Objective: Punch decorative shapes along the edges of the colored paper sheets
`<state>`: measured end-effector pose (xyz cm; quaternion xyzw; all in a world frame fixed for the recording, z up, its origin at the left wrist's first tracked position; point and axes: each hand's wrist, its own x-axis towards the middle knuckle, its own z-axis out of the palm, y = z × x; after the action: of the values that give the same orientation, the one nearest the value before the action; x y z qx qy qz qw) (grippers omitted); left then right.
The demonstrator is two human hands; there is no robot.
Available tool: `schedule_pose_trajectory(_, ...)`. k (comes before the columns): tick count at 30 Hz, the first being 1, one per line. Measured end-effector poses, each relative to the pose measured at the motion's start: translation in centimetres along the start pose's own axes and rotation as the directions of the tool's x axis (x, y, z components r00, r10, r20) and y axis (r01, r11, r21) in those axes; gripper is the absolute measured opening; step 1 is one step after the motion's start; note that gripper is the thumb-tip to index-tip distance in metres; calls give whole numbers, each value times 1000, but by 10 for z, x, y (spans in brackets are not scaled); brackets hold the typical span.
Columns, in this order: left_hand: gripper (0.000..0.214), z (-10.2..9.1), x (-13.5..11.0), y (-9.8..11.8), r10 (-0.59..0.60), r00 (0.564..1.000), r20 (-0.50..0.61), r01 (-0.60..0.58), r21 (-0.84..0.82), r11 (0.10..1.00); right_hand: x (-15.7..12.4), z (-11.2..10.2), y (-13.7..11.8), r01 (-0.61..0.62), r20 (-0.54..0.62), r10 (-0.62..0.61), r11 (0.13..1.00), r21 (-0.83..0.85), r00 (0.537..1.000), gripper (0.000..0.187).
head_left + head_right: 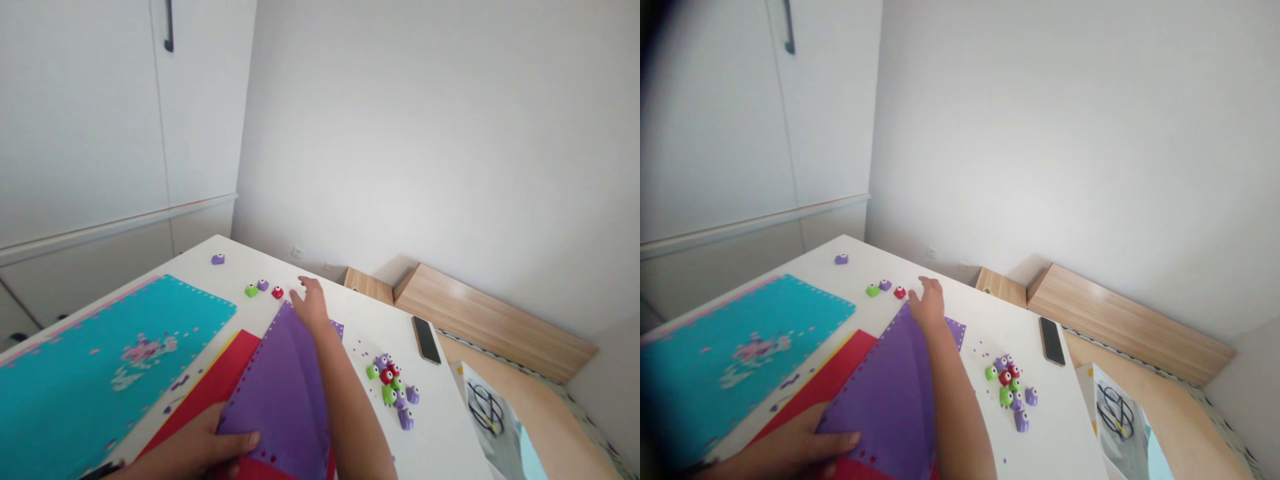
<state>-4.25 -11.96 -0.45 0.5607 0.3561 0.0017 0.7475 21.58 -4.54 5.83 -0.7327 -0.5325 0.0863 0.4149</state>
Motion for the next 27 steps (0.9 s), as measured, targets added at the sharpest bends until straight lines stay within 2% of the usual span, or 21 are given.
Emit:
schedule_pose_trajectory(2, 61, -5, 4, -5, -16, 998, -54, 15, -25, 1000, -21, -44, 17, -2, -17, 0, 994, -105, 1000, 34)
schedule_pose_trajectory(6, 61, -16, 14, -15, -3, 991, -134, 2, -6, 1000, -81, -132, 68, -124, -46, 115, 940, -319, 992, 27)
schedule_pose_trajectory(9, 60, -18, 18, -16, 30, 989, -146, -30, 6, 1000, -123, -168, 97, -169, 12, 194, 884, -435, 981, 26)
schedule_pose_trajectory(13, 60, -16, 13, -6, 11, 989, -145, -15, -25, 1000, -153, -176, 111, -111, 156, 223, 846, -522, 962, 38)
schedule_pose_trajectory(16, 62, -15, 6, 4, 3, 988, -154, -13, -67, 998, -158, -174, 115, -59, 229, 221, 828, -557, 948, 47)
schedule_pose_trajectory(20, 62, -14, 1, 8, 4, 988, -157, -16, -72, 997, -154, -169, 122, -10, 277, 203, 823, -569, 939, 44)
schedule_pose_trajectory(24, 60, -22, -10, 23, 22, 988, -152, -9, 87, 996, -147, -172, 117, 30, 293, 157, 839, -543, 943, 45)
schedule_pose_trajectory(25, 60, -28, -16, 34, 33, 991, -126, -13, 153, 988, -145, -179, 110, 39, 285, 134, 848, -528, 949, 45)
schedule_pose_trajectory(27, 70, -48, -38, 65, 24, 993, -112, 8, 279, 960, -143, -204, 86, 48, 198, 51, 885, -464, 979, 43)
